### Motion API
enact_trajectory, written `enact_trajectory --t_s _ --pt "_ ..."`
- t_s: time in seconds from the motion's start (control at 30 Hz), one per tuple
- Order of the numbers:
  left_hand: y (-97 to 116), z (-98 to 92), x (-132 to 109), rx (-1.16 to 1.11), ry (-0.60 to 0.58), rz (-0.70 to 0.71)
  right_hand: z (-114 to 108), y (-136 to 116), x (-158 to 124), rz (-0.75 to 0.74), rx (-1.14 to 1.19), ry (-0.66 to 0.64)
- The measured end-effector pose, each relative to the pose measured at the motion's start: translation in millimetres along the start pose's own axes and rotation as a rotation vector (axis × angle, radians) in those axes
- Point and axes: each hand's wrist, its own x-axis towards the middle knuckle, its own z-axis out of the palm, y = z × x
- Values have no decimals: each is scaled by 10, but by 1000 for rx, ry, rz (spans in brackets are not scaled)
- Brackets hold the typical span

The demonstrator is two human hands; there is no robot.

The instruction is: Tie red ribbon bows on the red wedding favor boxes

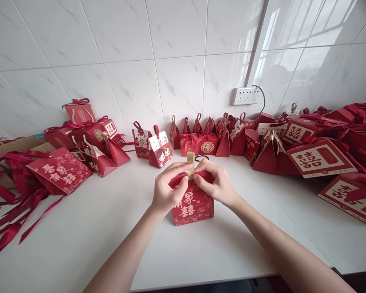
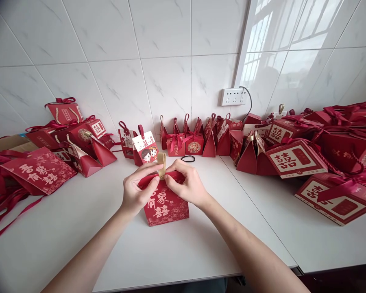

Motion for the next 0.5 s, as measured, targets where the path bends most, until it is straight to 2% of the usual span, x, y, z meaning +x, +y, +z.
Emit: enact_trajectory --t_s 0.27,0.5 --pt "-23 -8 -2 -4 -4 41 -13 -3 3 50 54 -18" --pt "-17 -6 7 -15 10 13 -20 -13 20 75 97 -52"
